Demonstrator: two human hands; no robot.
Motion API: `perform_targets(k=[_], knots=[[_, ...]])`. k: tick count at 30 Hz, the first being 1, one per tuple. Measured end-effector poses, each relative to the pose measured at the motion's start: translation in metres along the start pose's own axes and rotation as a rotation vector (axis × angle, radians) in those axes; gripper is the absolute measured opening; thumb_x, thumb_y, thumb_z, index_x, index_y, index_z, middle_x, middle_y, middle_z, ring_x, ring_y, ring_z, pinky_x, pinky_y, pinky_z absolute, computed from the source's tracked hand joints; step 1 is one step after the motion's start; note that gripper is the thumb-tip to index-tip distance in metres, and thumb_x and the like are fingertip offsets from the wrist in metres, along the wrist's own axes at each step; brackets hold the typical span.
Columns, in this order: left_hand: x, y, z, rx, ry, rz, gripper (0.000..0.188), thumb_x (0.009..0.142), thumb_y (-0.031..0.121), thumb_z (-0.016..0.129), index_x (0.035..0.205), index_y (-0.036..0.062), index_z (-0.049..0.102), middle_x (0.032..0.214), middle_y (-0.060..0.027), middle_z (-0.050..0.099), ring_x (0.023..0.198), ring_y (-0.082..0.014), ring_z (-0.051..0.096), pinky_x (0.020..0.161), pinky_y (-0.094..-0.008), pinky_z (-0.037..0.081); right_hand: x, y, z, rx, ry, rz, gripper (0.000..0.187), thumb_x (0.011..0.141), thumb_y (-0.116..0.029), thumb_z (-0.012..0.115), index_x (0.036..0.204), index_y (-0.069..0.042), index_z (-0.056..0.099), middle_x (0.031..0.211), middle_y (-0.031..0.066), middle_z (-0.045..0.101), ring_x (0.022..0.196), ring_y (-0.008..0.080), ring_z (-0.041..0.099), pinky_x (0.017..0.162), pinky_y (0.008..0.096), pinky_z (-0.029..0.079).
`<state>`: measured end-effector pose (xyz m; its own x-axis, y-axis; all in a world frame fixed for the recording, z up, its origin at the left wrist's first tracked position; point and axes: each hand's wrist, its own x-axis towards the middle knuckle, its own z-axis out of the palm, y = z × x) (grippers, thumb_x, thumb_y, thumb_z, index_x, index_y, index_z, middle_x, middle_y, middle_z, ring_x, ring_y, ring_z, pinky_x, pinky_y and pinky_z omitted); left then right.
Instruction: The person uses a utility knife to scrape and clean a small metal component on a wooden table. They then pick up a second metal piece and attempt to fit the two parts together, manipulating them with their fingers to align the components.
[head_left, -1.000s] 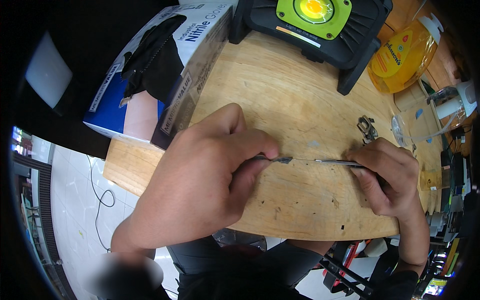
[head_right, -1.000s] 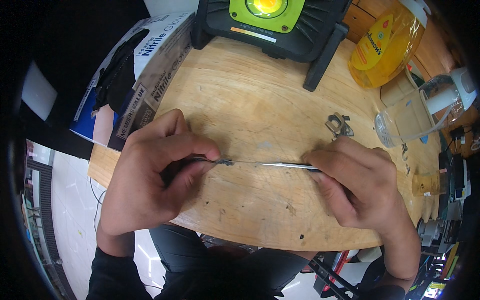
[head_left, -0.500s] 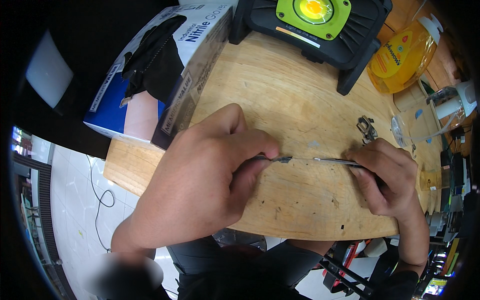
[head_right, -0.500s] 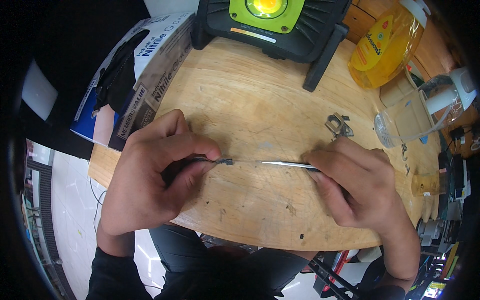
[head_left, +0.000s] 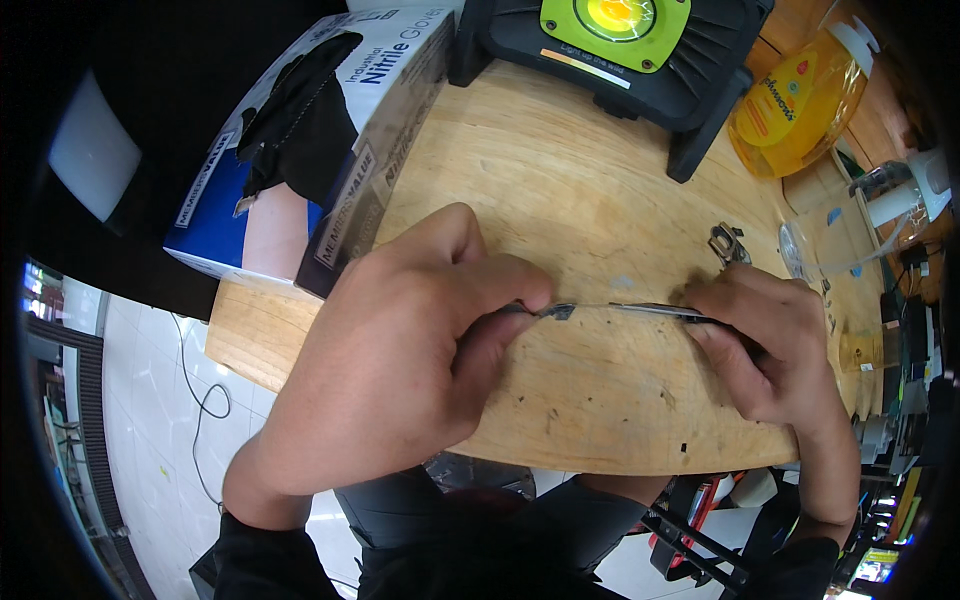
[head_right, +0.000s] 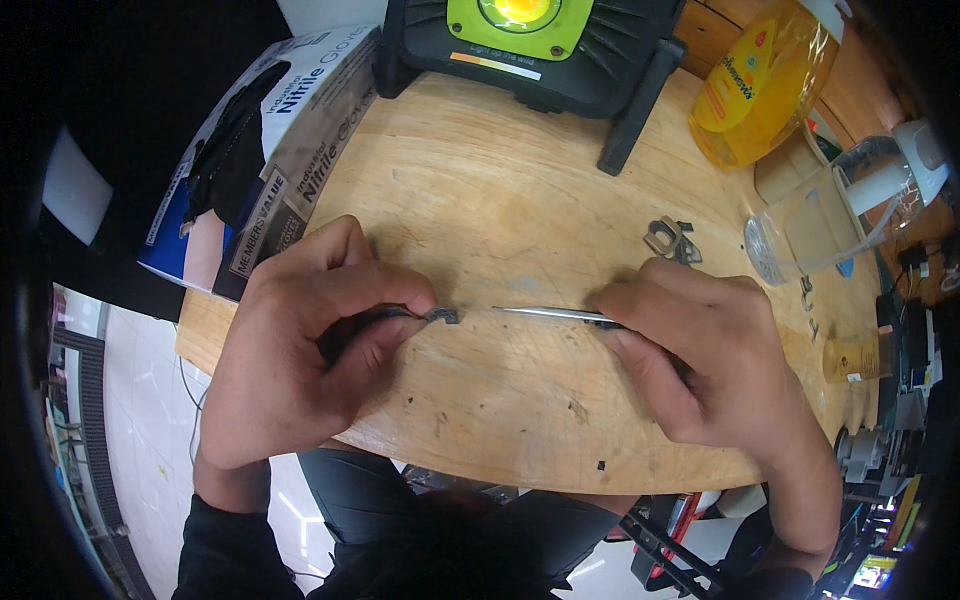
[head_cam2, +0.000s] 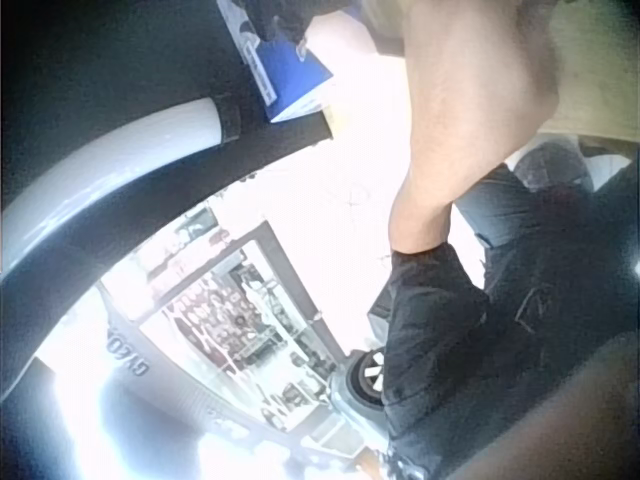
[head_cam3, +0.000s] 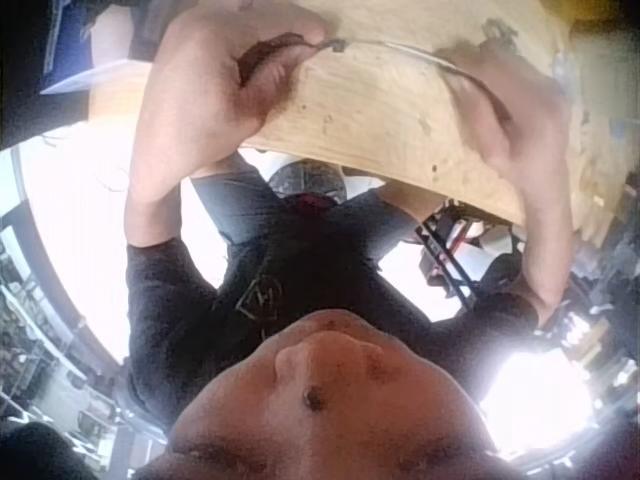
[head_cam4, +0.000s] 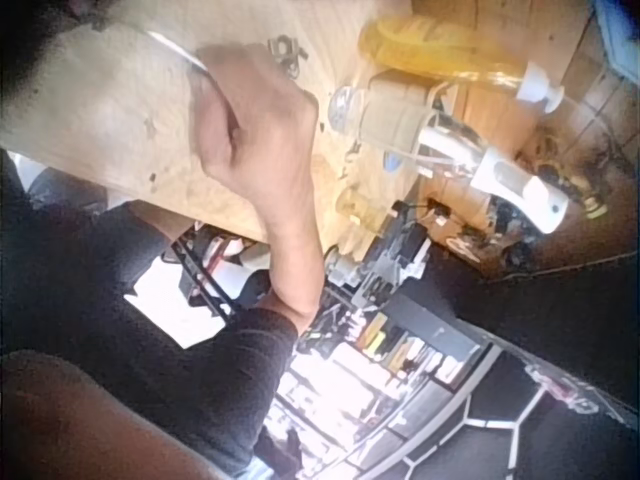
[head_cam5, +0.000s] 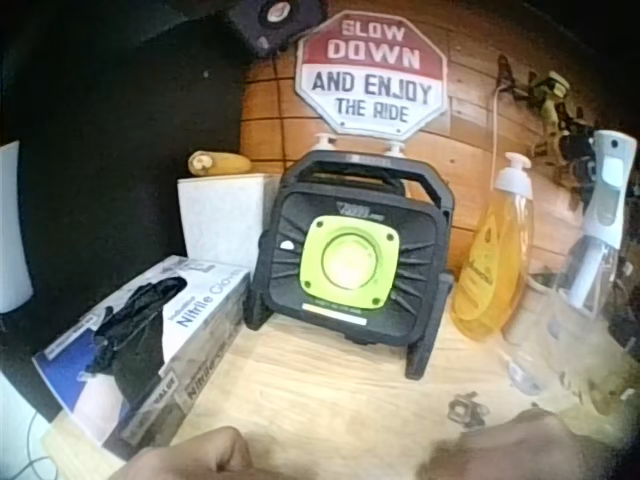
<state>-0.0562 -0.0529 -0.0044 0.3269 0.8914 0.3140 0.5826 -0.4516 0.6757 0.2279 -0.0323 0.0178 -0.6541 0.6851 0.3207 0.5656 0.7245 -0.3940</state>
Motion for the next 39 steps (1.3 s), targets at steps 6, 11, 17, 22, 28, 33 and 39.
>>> perform_targets(k=[6, 11, 17, 22, 28, 33, 39], knots=[[0.0, -0.003, 0.001, -0.005, 0.024, 0.017, 0.021, 0.077, -0.005, 0.078, 0.097, 0.0021, 0.079, 0.075, -0.0076, 0.053, 0.065, -0.0199, 0.048, 0.057, -0.0346, 0.034, 0.001, 0.0, 0.005, 0.004, 0.001, -0.013, 0.018, 0.081, -0.006, 0.072, 0.096, 0.003, 0.071, 0.07, 0.013, 0.059, 0.056, 0.0283, 0.057, 0.051, 0.0354, 0.042], [-0.001, 0.0, 0.0, 0.006, 0.018, 0.001, 0.021, 0.078, -0.006, 0.077, 0.096, 0.0021, 0.079, 0.075, -0.0076, 0.053, 0.065, -0.0199, 0.048, 0.057, -0.035, 0.034, -0.002, 0.0, -0.001, -0.057, -0.008, -0.01, 0.017, 0.081, -0.004, 0.071, 0.097, 0.001, 0.071, 0.072, 0.013, 0.059, 0.059, 0.0293, 0.059, 0.053, 0.0365, 0.045], [0.0, -0.002, 0.002, -0.001, 0.017, 0.007, 0.021, 0.078, -0.005, 0.078, 0.097, 0.0027, 0.079, 0.075, -0.0072, 0.051, 0.066, -0.0197, 0.047, 0.058, -0.0349, 0.034, -0.005, 0.001, -0.004, -0.085, -0.034, -0.016, 0.018, 0.082, 0.0, 0.069, 0.1, -0.001, 0.07, 0.075, 0.012, 0.059, 0.062, 0.03, 0.062, 0.055, 0.0372, 0.05], [-0.001, -0.002, 0.001, 0.003, 0.017, 0.002, 0.021, 0.078, -0.005, 0.078, 0.097, 0.0032, 0.079, 0.074, -0.0071, 0.051, 0.066, -0.0196, 0.047, 0.059, -0.0347, 0.035, -0.004, -0.001, 0.0, -0.093, -0.035, -0.028, 0.02, 0.082, 0.0, 0.069, 0.101, -0.002, 0.069, 0.075, 0.0113, 0.057, 0.062, 0.03, 0.062, 0.055, 0.0375, 0.05], [-0.002, 0.001, 0.0, 0.006, 0.009, -0.006, 0.02, 0.078, -0.004, 0.078, 0.097, 0.0034, 0.08, 0.075, -0.0073, 0.053, 0.066, -0.0194, 0.049, 0.058, -0.0342, 0.035, -0.009, 0.002, 0.0, -0.372, -0.02, -0.2, 0.017, 0.08, -0.002, 0.072, 0.097, -0.002, 0.07, 0.072, 0.0071, 0.052, 0.056, 0.0218, 0.06, 0.047, 0.0338, 0.047], [-0.001, -0.002, 0.002, -0.002, 0.017, 0.01, 0.02, 0.079, -0.004, 0.078, 0.097, 0.0032, 0.079, 0.075, -0.0079, 0.055, 0.066, -0.0193, 0.05, 0.057, -0.0338, 0.035, -0.006, 0.002, 0.003, -0.411, 0.025, -0.24, 0.016, 0.079, -0.003, 0.073, 0.095, -0.002, 0.071, 0.072, 0.0049, 0.051, 0.054, 0.018, 0.06, 0.044, 0.0315, 0.046], [-0.002, -0.001, 0.0, 0.003, 0.007, 0.002, 0.02, 0.079, -0.005, 0.077, 0.097, 0.0026, 0.079, 0.076, -0.0089, 0.057, 0.066, -0.0194, 0.051, 0.057, -0.0332, 0.035, -0.007, 0.0, 0.001, -0.427, 0.006, -0.249, 0.014, 0.08, -0.004, 0.073, 0.094, -0.002, 0.071, 0.071, 0.0046, 0.05, 0.055, 0.0172, 0.059, 0.044, 0.0312, 0.045]])
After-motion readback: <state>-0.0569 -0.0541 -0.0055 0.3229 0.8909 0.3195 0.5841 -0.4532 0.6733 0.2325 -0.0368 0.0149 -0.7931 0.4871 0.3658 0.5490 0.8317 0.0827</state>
